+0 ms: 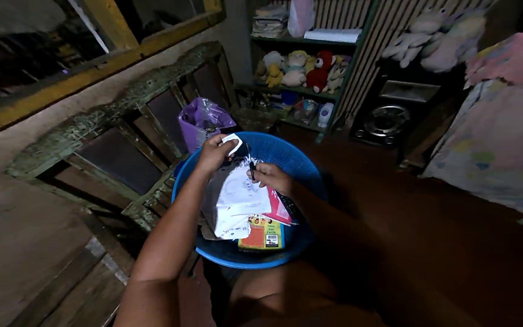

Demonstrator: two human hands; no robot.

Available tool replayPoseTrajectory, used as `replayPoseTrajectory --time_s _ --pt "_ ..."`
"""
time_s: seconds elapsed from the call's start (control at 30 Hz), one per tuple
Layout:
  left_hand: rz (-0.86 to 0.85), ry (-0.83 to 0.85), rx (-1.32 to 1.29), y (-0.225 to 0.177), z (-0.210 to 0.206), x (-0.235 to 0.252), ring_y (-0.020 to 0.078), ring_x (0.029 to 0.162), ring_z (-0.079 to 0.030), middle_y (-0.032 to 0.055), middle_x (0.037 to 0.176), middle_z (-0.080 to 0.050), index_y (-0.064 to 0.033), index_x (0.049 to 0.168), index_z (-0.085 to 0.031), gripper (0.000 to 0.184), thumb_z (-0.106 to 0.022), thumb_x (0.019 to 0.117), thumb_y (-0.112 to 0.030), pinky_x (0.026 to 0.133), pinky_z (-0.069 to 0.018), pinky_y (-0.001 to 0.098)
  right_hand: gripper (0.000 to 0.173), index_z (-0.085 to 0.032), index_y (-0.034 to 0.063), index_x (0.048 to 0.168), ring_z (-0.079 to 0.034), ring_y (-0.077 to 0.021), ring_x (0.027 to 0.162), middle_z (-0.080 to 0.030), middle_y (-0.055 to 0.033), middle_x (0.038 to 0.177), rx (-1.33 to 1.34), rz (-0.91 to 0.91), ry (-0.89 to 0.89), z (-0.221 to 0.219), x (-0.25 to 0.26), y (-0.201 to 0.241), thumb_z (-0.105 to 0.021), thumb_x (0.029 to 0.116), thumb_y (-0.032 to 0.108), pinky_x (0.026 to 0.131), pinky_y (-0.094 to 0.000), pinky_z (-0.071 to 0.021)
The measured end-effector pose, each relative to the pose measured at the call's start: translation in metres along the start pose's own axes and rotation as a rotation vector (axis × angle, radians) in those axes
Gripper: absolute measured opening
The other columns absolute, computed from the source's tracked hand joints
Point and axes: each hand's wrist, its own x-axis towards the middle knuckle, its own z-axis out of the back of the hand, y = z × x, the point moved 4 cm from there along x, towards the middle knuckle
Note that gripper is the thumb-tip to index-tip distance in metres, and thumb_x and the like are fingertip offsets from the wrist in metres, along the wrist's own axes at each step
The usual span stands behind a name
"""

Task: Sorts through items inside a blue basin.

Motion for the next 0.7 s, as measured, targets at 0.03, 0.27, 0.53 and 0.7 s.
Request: replayPoseTrajectory --time_s 0.03,0.27,0.53,0.7 --pt "0.002 0.002 0.013 0.000 -0.001 0.000 0.0158 0.072 -0.066 0.0087 0.092 -0.072 -0.0036 0.113 -0.068 0.023 -0.070 0.0985 -0.021 0.064 -0.0570 0.0324 0.039 -0.065 0.0020 0.112 -0.069 -0.0184 0.093 -0.071 -0.0111 0.105 -0.004 0.002 0.008 -0.002 -0.001 0.001 -0.064 0.1012 0.040 0.079 -0.0369 -0.0575" --pt "0.009 0.098 0.080 0.004 -0.012 -0.002 0.0172 0.073 -0.066 0.0098 0.091 -0.071 -0.0030 0.111 -0.068 0.024 -0.071 0.0980 -0.023 0.065 -0.0571 0.0339 0.044 -0.066 0.0024 0.113 -0.069 -0.0165 0.090 -0.071 -0.0100 0.104 0.036 0.040 0.024 -0.007 -0.002 0.000 -0.061 0.1015 0.045 0.077 -0.0340 -0.0577" --pt "0.026 0.133 0.023 0.007 -0.016 -0.004 0.0151 0.073 -0.066 0.0085 0.092 -0.072 -0.0026 0.112 -0.068 0.023 -0.070 0.0989 -0.021 0.064 -0.0574 0.0321 0.042 -0.065 0.0012 0.115 -0.070 -0.0175 0.090 -0.071 -0.0109 0.103 0.063 0.116 0.003 -0.009 -0.003 0.000 -0.055 0.1053 0.041 0.078 -0.0346 -0.0584" --pt "0.041 0.130 -0.007 0.007 -0.013 -0.003 0.0161 0.074 -0.067 0.0088 0.093 -0.071 -0.0042 0.111 -0.068 0.022 -0.068 0.0998 -0.022 0.066 -0.0585 0.0333 0.036 -0.066 0.0002 0.109 -0.070 -0.0162 0.084 -0.071 -0.0097 0.096 0.053 0.147 -0.055 -0.007 -0.002 0.003 -0.054 0.1070 0.034 0.076 -0.0328 -0.0588"
